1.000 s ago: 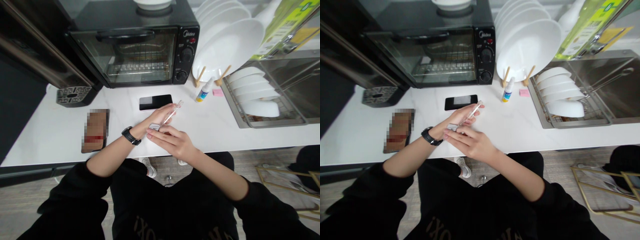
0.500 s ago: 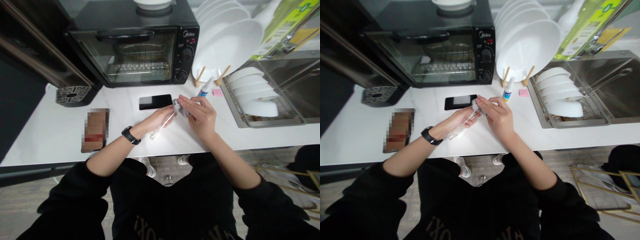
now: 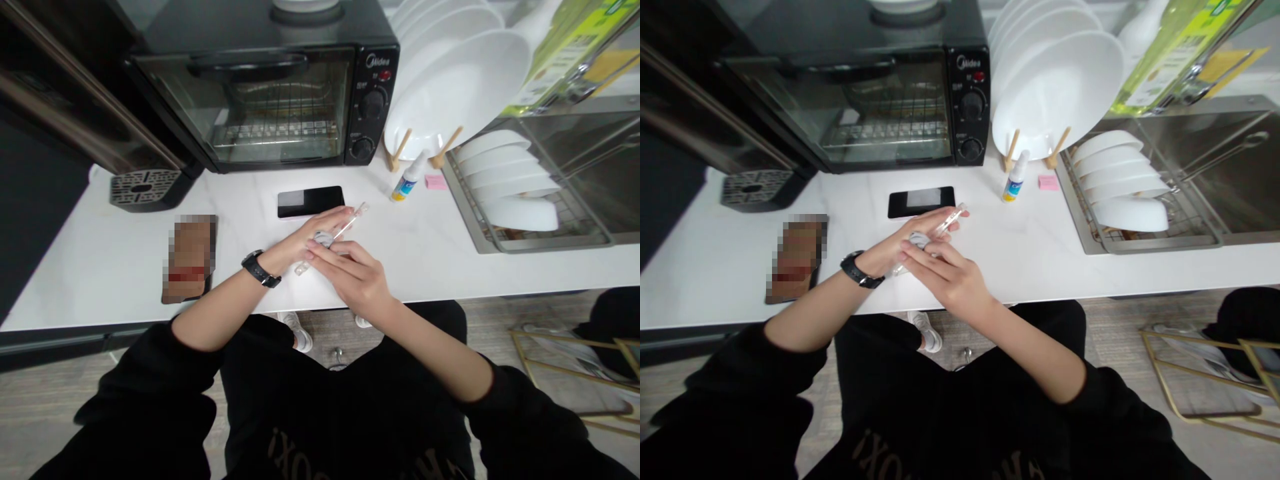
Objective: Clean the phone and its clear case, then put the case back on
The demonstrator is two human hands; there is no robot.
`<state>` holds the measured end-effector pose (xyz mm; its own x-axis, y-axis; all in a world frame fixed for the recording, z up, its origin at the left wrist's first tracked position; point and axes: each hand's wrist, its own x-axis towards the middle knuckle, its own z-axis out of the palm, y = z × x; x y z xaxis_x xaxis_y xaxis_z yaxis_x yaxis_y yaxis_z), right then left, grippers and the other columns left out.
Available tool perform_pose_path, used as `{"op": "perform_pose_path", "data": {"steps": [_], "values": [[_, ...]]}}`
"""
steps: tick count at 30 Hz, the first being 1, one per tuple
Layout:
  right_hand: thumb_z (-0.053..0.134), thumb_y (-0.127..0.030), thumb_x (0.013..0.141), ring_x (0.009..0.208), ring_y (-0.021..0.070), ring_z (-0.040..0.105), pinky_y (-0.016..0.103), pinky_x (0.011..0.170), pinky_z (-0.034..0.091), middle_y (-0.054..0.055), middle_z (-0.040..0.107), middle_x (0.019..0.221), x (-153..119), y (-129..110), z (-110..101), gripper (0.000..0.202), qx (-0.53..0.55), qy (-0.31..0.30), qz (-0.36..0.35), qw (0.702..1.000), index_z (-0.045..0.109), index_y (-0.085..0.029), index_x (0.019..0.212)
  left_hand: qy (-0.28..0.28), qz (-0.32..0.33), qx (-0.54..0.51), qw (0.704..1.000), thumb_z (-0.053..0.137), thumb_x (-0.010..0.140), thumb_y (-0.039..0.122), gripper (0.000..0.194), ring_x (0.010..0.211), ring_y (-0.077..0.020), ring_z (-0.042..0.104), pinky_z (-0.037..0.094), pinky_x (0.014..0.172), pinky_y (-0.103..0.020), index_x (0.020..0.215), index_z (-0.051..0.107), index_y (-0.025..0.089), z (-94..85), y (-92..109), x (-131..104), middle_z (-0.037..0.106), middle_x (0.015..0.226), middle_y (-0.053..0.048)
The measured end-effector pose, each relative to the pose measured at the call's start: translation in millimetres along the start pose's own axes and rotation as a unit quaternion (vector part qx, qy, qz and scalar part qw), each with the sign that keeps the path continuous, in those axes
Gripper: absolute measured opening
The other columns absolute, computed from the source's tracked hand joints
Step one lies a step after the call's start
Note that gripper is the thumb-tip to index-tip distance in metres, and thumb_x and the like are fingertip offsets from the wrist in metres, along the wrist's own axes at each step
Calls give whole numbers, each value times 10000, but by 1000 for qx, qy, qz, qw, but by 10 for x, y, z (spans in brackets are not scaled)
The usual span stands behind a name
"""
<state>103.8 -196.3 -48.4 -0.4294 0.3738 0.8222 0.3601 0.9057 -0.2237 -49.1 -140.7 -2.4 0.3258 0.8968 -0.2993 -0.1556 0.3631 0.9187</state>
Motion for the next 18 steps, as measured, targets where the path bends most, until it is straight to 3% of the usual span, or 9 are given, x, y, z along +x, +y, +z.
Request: {"op": "perform_pose_path", "data": {"steps": [3,5,8,13,15,18], "values": [[719,-46,998,1126,205,761,386,1094,697,88,805,1396,46,-83,7,453,-17,-16,-41,999,699,-115,1446,49,-74,-39,995,659,1055,216,142,619,-33,476,330,543,-181,1126,749,133,88,31,85,628,872,11],[718,-50,1003,1109,199,770,369,1105,690,86,816,1374,78,-95,-9,366,-30,-28,-67,997,740,-92,1365,49,-94,-43,993,623,1093,282,190,502,-20,318,197,472,-206,1143,739,139,124,34,141,521,752,49],[712,-59,1012,1111,193,777,353,1083,697,65,812,1388,89,-54,-47,378,-43,-46,-83,995,735,-126,1383,56,-94,-37,993,591,1109,269,204,498,-17,318,196,476,-205,1136,747,141,132,46,139,540,771,38],[704,-45,1009,1178,202,763,354,1018,715,56,793,1430,34,186,-136,737,-38,-40,-58,997,465,-221,1683,30,-19,-42,998,601,1074,151,178,827,-69,623,468,734,-168,1052,776,134,93,39,23,712,1004,-34],[681,-27,1012,1191,206,756,367,998,717,45,793,1431,34,339,-194,804,-43,-23,-37,998,394,-278,1720,13,-17,-48,999,564,1072,135,195,745,-75,590,459,679,-169,1031,755,134,69,-5,25,676,872,-19],[619,-4,1028,1138,219,756,405,911,718,21,796,1425,70,578,-292,762,-69,4,-6,998,461,-359,1683,2,-25,-46,999,510,1075,157,231,518,-66,366,290,479,-176,899,660,158,43,-71,79,450,640,49]]}}
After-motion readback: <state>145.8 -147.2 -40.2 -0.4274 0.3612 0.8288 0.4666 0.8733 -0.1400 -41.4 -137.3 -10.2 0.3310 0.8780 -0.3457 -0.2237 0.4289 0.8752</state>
